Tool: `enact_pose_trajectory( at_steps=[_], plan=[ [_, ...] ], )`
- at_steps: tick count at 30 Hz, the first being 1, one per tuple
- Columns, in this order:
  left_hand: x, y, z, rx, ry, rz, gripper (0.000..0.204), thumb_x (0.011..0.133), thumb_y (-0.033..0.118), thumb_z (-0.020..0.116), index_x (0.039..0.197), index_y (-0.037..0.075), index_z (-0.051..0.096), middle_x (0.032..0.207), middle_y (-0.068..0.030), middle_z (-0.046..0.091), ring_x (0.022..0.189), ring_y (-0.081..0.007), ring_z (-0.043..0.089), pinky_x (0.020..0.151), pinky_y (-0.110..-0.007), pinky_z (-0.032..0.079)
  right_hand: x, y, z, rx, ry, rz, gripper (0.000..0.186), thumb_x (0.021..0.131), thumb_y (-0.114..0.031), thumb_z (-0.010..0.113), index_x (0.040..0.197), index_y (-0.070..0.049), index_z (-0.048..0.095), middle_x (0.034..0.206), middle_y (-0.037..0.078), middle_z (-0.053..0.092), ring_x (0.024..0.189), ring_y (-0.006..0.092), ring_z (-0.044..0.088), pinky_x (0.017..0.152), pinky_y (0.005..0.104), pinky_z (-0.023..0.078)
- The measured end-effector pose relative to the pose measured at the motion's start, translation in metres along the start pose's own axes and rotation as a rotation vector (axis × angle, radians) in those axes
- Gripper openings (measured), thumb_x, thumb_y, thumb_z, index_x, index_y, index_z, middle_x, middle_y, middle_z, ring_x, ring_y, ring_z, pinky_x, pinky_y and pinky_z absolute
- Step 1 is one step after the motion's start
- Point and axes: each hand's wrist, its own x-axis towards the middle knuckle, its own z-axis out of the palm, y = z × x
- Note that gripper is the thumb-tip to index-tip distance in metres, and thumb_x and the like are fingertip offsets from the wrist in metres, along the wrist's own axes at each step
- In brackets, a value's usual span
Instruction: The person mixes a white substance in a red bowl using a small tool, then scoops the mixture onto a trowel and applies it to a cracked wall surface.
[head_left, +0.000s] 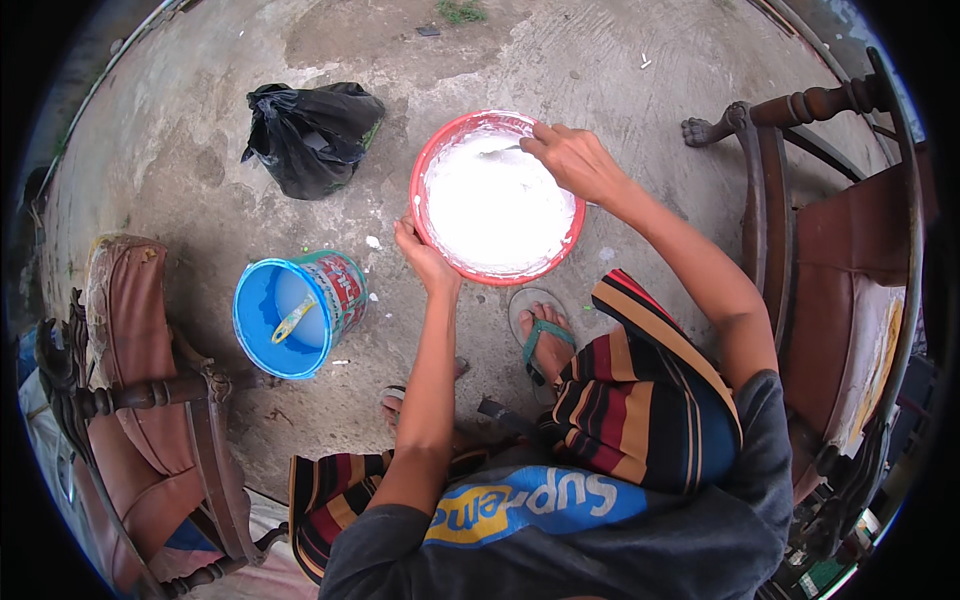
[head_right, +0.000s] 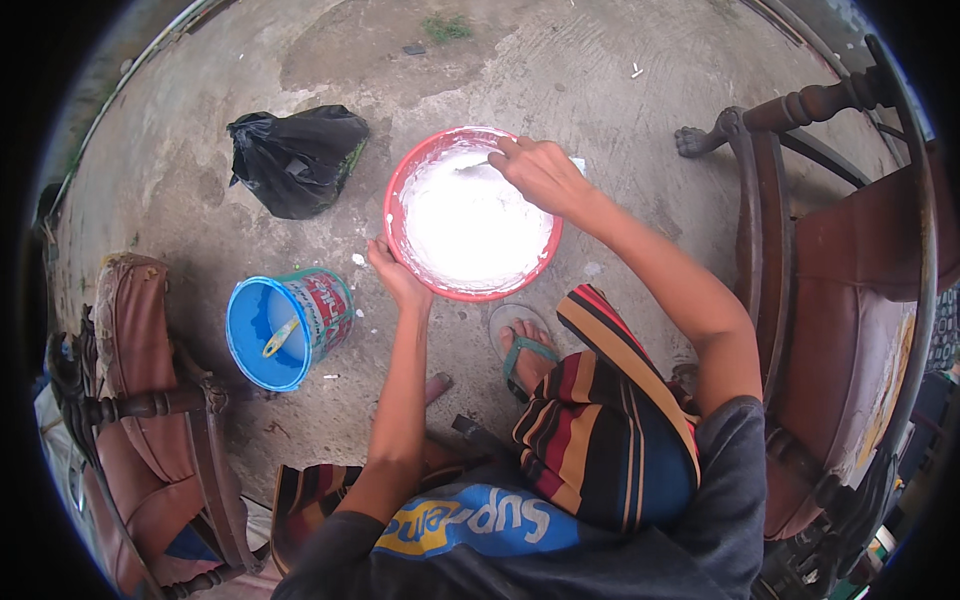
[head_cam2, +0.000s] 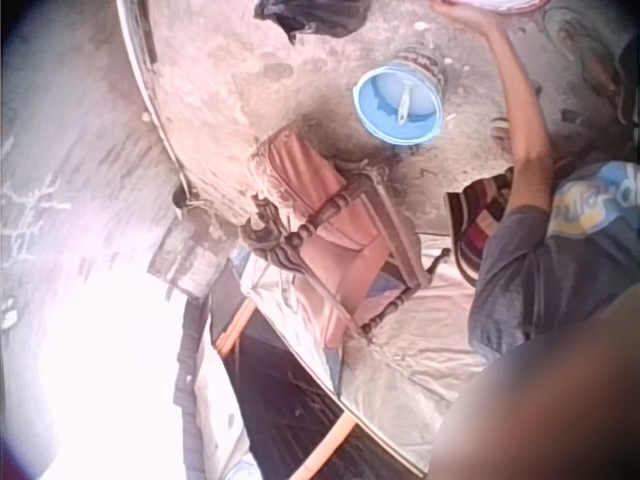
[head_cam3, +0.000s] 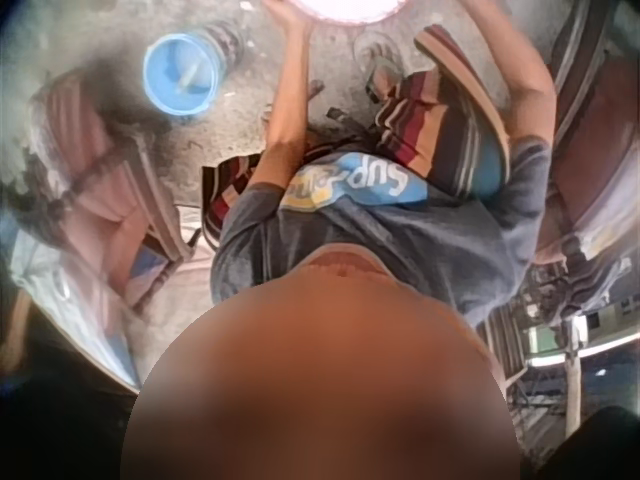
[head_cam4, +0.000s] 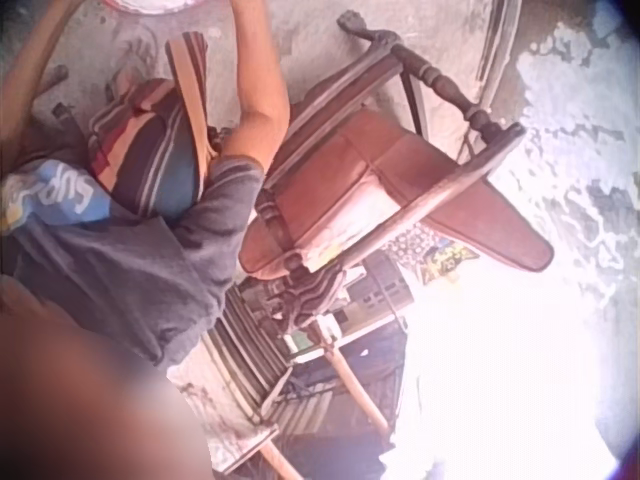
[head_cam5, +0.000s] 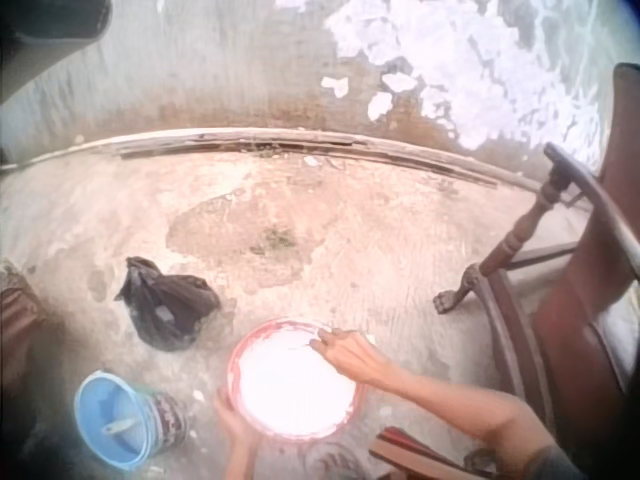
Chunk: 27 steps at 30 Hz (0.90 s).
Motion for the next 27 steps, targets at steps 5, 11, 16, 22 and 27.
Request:
enact_pose_trajectory(
  at_steps=[5, 11, 16, 22, 27],
  plan=[
    [0.004, 0.003, 0.007, -0.021, 0.002, -0.002, 0.057, 0.103, 0.044, 0.02, 0.106, 0.002, 0.059, 0.108, -0.0101, 0.063, 0.105, -0.02, 0.058, 0.095, -0.036, 0.046, -0.005, 0.019, 0.021, -0.03, -0.035, -0.051, 0.018, 0.072, -0.004, 0.066, 0.09, -0.003, 0.069, 0.083, 0.013, 0.065, 0.072, 0.028, 0.066, 0.06, 0.0376, 0.053],
    [0.002, 0.007, 0.016, -0.058, 0.028, -0.034, 0.058, 0.101, 0.052, 0.021, 0.102, 0.005, 0.055, 0.11, -0.0121, 0.062, 0.107, -0.0232, 0.059, 0.096, -0.04, 0.047, -0.04, 0.027, -0.007, 0.273, -0.479, 0.227, 0.024, 0.067, -0.021, 0.07, 0.081, -0.002, 0.071, 0.075, 0.017, 0.068, 0.072, 0.0316, 0.068, 0.067, 0.0429, 0.053],
    [-0.005, 0.012, 0.03, -0.081, 0.021, -0.039, 0.056, 0.102, 0.047, 0.021, 0.098, 0.007, 0.059, 0.106, -0.0074, 0.062, 0.103, -0.0183, 0.059, 0.093, -0.037, 0.047, -0.052, 0.007, 0.009, 0.676, -0.522, 0.374, 0.028, 0.069, -0.026, 0.071, 0.084, -0.002, 0.075, 0.08, 0.018, 0.071, 0.075, 0.0296, 0.069, 0.072, 0.0374, 0.053],
    [-0.003, 0.009, 0.012, -0.016, 0.012, -0.034, 0.058, 0.102, 0.046, 0.019, 0.106, 0.004, 0.059, 0.109, -0.0085, 0.063, 0.107, -0.0193, 0.059, 0.095, -0.038, 0.047, -0.024, -0.019, 0.018, 0.846, -0.241, 0.546, 0.023, 0.08, -0.019, 0.067, 0.09, 0.001, 0.075, 0.083, 0.019, 0.071, 0.076, 0.0296, 0.069, 0.072, 0.0361, 0.053],
    [-0.012, 0.01, 0.02, -0.035, 0.045, -0.047, 0.057, 0.102, 0.045, 0.02, 0.105, 0.004, 0.059, 0.106, -0.0092, 0.064, 0.104, -0.0203, 0.061, 0.092, -0.038, 0.049, -0.022, -0.018, 0.04, 0.762, -0.142, 0.504, 0.023, 0.084, -0.019, 0.068, 0.094, 0.001, 0.074, 0.081, 0.018, 0.072, 0.074, 0.0239, 0.069, 0.071, 0.0354, 0.053]
  ],
)
